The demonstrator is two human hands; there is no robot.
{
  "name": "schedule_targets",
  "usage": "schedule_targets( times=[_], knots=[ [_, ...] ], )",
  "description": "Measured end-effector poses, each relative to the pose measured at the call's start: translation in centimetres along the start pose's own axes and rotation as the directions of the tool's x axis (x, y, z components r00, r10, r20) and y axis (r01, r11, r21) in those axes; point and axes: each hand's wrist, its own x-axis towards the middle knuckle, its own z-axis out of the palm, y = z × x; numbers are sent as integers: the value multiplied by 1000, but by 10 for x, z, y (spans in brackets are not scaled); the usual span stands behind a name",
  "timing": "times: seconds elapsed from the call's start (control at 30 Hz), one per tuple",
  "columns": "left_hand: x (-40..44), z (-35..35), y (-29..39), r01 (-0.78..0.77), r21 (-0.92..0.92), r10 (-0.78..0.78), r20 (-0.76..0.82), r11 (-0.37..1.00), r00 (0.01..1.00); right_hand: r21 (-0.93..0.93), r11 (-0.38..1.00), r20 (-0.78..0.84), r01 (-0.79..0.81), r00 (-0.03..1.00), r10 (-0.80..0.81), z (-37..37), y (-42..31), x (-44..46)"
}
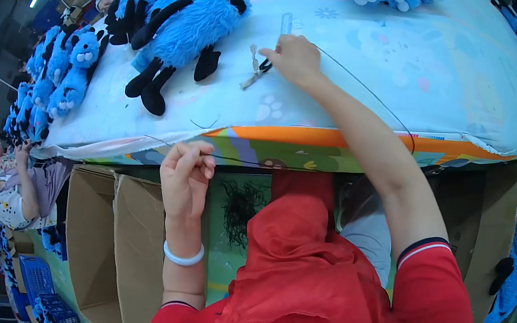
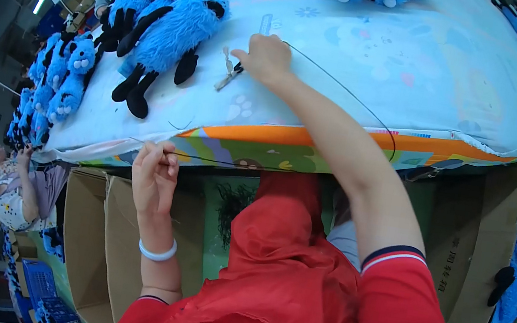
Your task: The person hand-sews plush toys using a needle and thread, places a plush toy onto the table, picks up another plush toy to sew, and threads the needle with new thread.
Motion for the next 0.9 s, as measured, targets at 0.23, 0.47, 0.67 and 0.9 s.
schedule_targets(
  times=[0.23,0.47,0.67,0.9],
  knots=[
    [-3,-10,-6,26,-3,-26,-36,1000,999,-174,984,221,24,975,15,-10,-25,5],
    [2,-1,-21,-36,28,34,37,999,999,-256,964,335,72,942,19,-20,-18,3],
    [1,3,-23,-50,55,47,58,997,997,-249,967,208,-48,973,102,-22,0,3],
    [10,6,-24,-39,-169,57,109,985,992,849,351,440,-395,896,-55,-89,-15,-69]
  ],
)
